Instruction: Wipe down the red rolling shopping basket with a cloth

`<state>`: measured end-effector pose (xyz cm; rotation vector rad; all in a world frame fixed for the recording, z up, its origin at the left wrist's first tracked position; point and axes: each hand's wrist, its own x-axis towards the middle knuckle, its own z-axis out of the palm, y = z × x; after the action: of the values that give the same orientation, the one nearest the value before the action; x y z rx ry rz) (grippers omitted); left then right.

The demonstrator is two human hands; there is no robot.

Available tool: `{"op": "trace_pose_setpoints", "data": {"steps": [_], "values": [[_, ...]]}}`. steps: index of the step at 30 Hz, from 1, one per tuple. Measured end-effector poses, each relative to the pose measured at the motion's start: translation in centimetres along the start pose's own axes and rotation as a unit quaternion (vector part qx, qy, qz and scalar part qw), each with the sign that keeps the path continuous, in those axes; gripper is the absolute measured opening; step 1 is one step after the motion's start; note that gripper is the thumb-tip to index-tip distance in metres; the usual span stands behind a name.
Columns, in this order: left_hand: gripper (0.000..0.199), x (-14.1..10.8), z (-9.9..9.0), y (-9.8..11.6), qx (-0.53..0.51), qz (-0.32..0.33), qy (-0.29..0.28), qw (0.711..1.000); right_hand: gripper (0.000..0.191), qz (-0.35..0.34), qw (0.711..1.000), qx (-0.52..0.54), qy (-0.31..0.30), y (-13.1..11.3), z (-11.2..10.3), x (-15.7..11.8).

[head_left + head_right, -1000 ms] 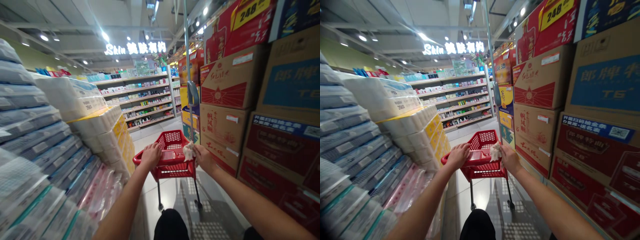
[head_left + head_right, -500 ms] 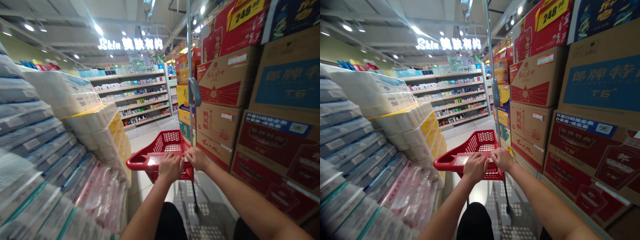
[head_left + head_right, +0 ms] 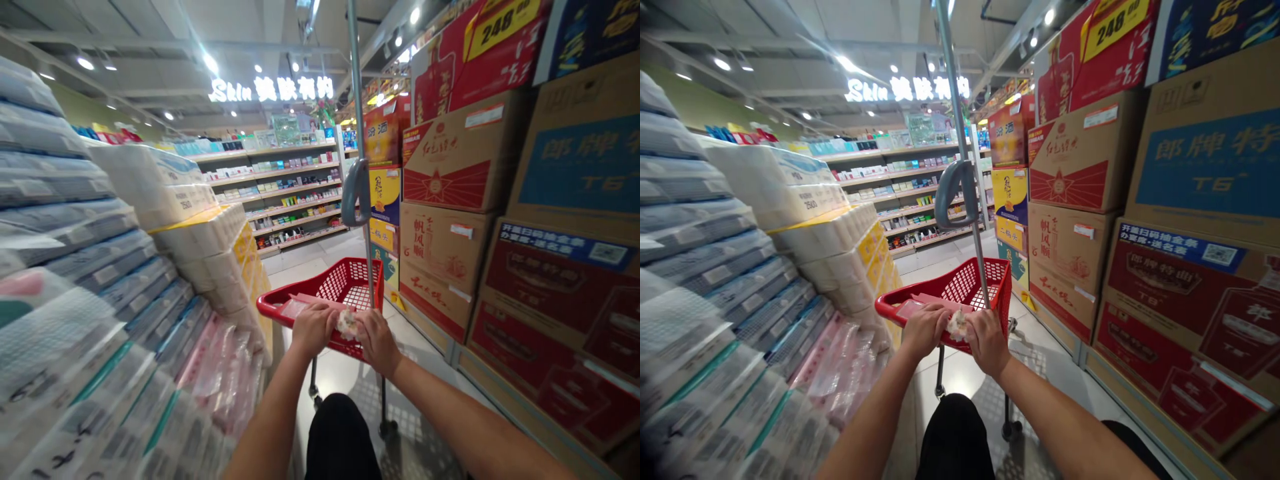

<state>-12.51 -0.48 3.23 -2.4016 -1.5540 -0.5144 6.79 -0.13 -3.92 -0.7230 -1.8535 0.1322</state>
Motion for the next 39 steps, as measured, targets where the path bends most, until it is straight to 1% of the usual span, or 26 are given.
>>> {"op": "trace_pose_setpoints", "data": {"steps": [2, 4, 6, 8, 9, 11, 12, 14, 15, 16, 17, 18, 20, 21, 22, 23, 24, 26, 29, 32, 35, 37, 39], "values": [[0.042, 0.2, -0.1, -0.9, -0.014, -0.006, -0.007, 1.0, 0.029, 0.004, 1.0, -0.001, -0.022, -0.3, 0.7, 0.2], [0.038, 0.6, 0.0, -1.1, -0.031, -0.04, 0.006, 0.999, 0.035, 0.016, 0.999, -0.004, -0.038, -0.4, 1.6, 0.6], [0.041, 0.9, 0.3, -0.1, -0.072, -0.088, 0.031, 0.993, 0.041, 0.032, 0.998, 0.003, -0.048, -0.5, 2.6, 1.1], [0.046, 1.1, 0.7, 1.6, -0.111, -0.123, 0.051, 0.985, 0.046, 0.048, 0.996, 0.034, -0.068, -0.6, 3.2, 1.9], [0.047, 1.2, 0.9, 2.5, -0.109, -0.131, 0.054, 0.984, 0.047, 0.055, 0.993, 0.062, -0.085, -0.6, 3.2, 2.4], [0.045, 1.3, 1.2, 3.9, -0.05, -0.147, 0.055, 0.986, 0.048, 0.079, 0.978, 0.137, -0.134, -0.5, 2.6, 3.6], [0.044, 1.4, 1.2, 4.3, -0.013, -0.15, 0.046, 0.988, 0.046, 0.095, 0.965, 0.175, -0.167, -0.4, 2.0, 4.2], [0.043, 1.5, 1.2, 4.3, 0.047, -0.149, 0.012, 0.988, 0.038, 0.125, 0.936, 0.226, -0.24, -0.2, 0.2, 5.4], [0.042, 1.6, 1.1, 4.0, 0.066, -0.145, -0.006, 0.987, 0.033, 0.136, 0.926, 0.234, -0.264, -0.2, -0.9, 6.0], [0.042, 1.6, 1.1, 3.6, 0.08, -0.144, -0.018, 0.986, 0.029, 0.141, 0.925, 0.228, -0.269, -0.2, -1.9, 6.6], [0.044, 1.7, 1.1, 3.2, 0.091, -0.145, -0.02, 0.985, 0.026, 0.14, 0.935, 0.209, -0.25, -0.3, -2.9, 7.2], [0.047, 1.8, 1.2, 2.8, 0.098, -0.149, -0.014, 0.984, 0.023, 0.13, 0.953, 0.177, -0.209, -0.5, -3.9, 7.9], [0.054, 1.9, 1.5, 2.0, 0.102, -0.158, 0.007, 0.982, 0.016, 0.082, 0.989, 0.081, -0.094, -1.5, -5.7, 9.5], [0.057, 1.9, 1.7, 1.7, 0.101, -0.16, 0.016, 0.982, 0.013, 0.043, 0.998, 0.022, -0.042, -2.3, -6.5, 10.4], [0.058, 1.9, 1.9, 1.4, 0.099, -0.163, 0.02, 0.982, 0.013, -0.001, 0.999, -0.035, -0.006, -3.3, -7.2, 11.3], [0.057, 2.0, 2.0, 1.2, 0.096, -0.164, 0.023, 0.982, 0.013, -0.045, 0.995, -0.087, 0.015, -4.3, -7.8, 12.2], [0.057, 2.0, 2.1, 1.0, 0.093, -0.166, 0.022, 0.981, 0.014, -0.082, 0.988, -0.131, 0.021, -5.4, -8.3, 13.0], [0.055, 1.9, 2.1, 0.6, 0.091, -0.168, 0.02, 0.981, 0.014, -0.132, 0.973, -0.189, 0.025, -7.3, -8.9, 14.2], [0.053, 1.6, 2.0, 0.3, 0.089, -0.169, 0.02, 0.981, 0.016, -0.159, 0.958, -0.236, 0.027, -8.9, -8.8, 15.2], [0.051, 1.1, 1.9, 0.0, 0.088, -0.166, 0.03, 0.982, 0.018, -0.161, 0.951, -0.262, 0.025, -9.2, -8.2, 15.3], [0.049, 0.7, 1.9, -0.3, 0.093, -0.173, 0.032, 0.98, 0.017, -0.147, 0.951, -0.269, 0.027, -9.0, -8.0, 14.9], [0.048, 0.5, 1.9, -0.5, 0.095, -0.185, 0.034, 0.978, 0.017, -0.137, 0.96, -0.245, 0.02, -8.8, -7.9, 14.3], [0.046, 0.3, 1.7, -0.5, 0.084, -0.203, 0.051, 0.974, 0.016, -0.121, 0.974, -0.191, -0.008, -8.2, -7.3, 13.1]]}}
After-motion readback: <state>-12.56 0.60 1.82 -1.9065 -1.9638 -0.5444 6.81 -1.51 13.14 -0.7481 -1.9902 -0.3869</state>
